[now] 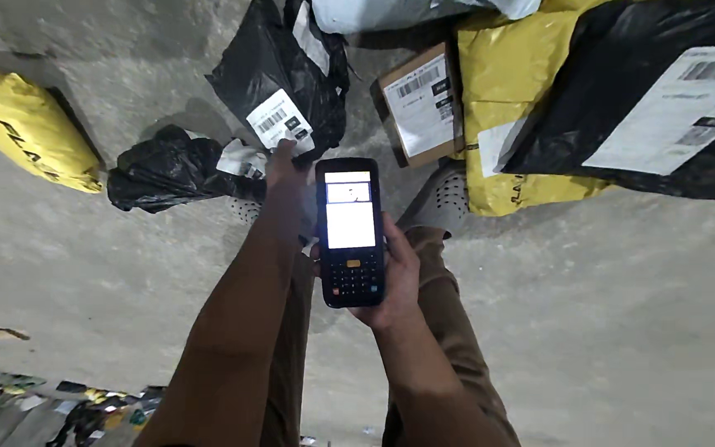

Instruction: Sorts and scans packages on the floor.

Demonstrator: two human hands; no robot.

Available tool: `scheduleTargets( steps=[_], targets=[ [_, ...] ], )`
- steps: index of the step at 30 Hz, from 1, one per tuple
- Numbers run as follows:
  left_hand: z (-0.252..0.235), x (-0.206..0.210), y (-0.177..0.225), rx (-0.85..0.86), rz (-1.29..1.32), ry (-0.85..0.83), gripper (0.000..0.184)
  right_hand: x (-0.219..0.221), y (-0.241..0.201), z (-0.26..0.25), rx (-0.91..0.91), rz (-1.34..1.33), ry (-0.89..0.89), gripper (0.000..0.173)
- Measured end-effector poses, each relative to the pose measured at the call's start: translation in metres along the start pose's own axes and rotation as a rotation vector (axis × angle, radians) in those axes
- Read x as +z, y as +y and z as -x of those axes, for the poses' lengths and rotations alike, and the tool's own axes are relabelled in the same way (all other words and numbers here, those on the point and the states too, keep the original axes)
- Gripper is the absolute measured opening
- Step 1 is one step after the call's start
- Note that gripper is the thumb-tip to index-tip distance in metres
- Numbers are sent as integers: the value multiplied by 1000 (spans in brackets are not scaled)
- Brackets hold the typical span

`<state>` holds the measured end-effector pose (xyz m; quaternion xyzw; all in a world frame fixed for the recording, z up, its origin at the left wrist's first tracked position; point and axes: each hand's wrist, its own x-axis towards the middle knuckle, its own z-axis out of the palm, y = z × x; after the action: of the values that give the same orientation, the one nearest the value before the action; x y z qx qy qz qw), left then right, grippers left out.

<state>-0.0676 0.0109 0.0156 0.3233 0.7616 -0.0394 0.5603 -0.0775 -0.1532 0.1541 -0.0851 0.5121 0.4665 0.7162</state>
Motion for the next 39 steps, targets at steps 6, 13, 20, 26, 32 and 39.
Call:
scheduleTargets(
  steps=[6, 13, 20, 26, 32, 39],
  targets=[
    [-7, -20, 43, 242, 290, -130, 33, -1, -5, 1, -21, -45, -74, 64],
    [82, -12, 115, 503, 372, -440, 11, -1, -8, 3, -42, -69, -57, 65],
    [109, -14, 112, 517, 520, -811, 25, -5, -10, 4, -73, -83, -88, 62],
    [40, 23, 35, 238, -209, -551, 31, -9, -7, 1, -119, -94, 27, 59],
    [-7, 40, -17, 124, -676, -454, 38, -10, -7, 2, -124, -113, 124, 62],
    [-33, 33, -28, 163, -737, -358, 43, -6, -3, 3, -136, -132, 157, 58]
  ],
)
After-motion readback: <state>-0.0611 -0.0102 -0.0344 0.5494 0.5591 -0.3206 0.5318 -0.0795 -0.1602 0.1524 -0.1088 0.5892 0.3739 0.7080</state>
